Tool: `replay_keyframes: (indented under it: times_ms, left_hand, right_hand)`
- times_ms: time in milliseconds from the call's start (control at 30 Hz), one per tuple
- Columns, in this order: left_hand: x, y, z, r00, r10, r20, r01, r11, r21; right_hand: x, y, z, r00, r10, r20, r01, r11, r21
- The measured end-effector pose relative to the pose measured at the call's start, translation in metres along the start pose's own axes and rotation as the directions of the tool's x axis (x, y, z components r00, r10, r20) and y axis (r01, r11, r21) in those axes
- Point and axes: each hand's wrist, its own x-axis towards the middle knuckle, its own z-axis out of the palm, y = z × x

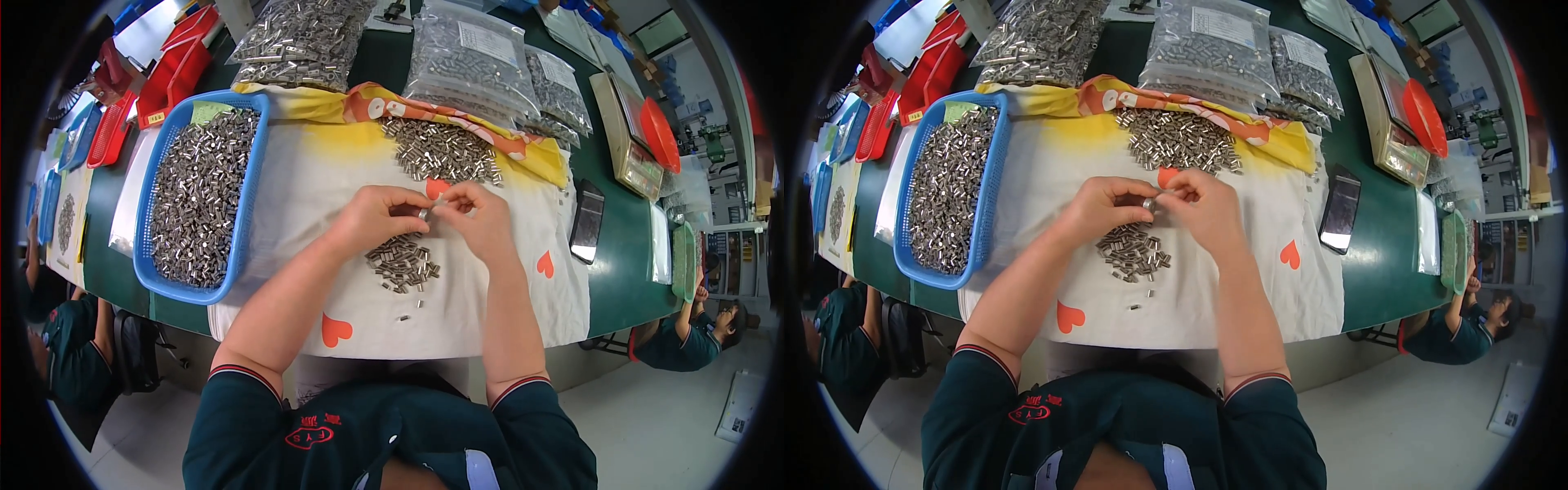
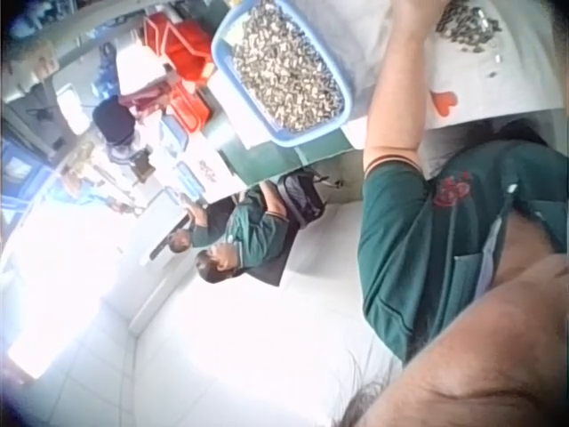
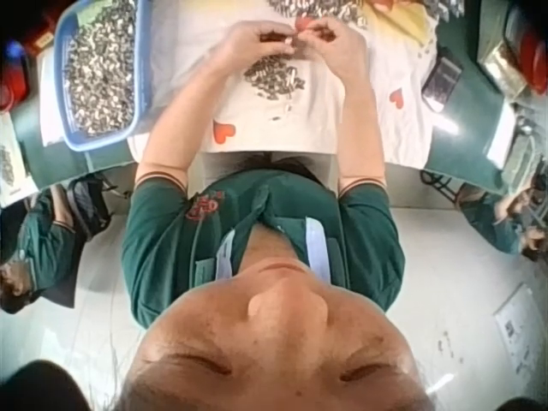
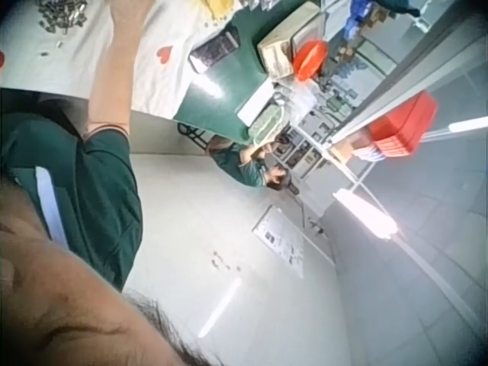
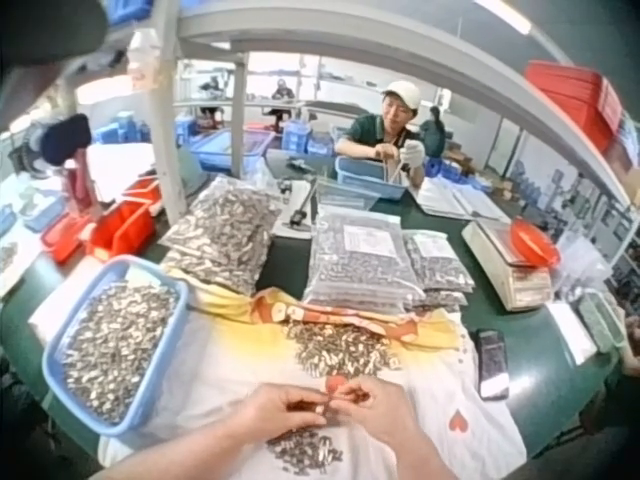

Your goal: Manually assembling small metal hardware parts by inserting internal components into metal housings.

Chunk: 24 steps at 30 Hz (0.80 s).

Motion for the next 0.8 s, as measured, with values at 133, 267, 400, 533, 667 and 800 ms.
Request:
replay_keyframes:
  times_ms: [133,267,400,533,667,800]
  left_hand:
    - [-0.001,0.004,0.004,0.996,0.067,0.064,-0.080,0.970,0.228]
    - [-0.003,0.003,-0.001,0.991,0.065,0.115,-0.091,0.968,0.235]
    - [-0.001,0.002,-0.003,0.990,0.031,0.138,-0.061,0.973,0.221]
    - [0.001,-0.002,-0.004,0.995,0.071,0.072,-0.079,0.990,0.118]
    - [0.005,0.001,-0.004,0.999,-0.031,0.012,0.033,0.987,-0.159]
    - [0.008,-0.003,-0.006,1.000,0.009,0.005,-0.008,0.982,-0.187]
  right_hand:
    - [0.015,0.024,0.003,0.952,-0.231,-0.202,0.115,0.878,-0.465]
    - [0.020,0.029,0.022,0.896,-0.406,-0.183,0.207,0.744,-0.635]
    - [0.016,0.026,0.023,0.924,-0.369,-0.102,0.225,0.739,-0.635]
    - [0.012,0.018,0.018,0.929,-0.361,-0.082,0.252,0.779,-0.575]
    - [-0.002,0.002,0.009,0.997,-0.005,-0.081,0.006,1.000,0.012]
    - [-0.003,0.000,0.012,0.999,-0.043,0.014,0.041,0.992,0.118]
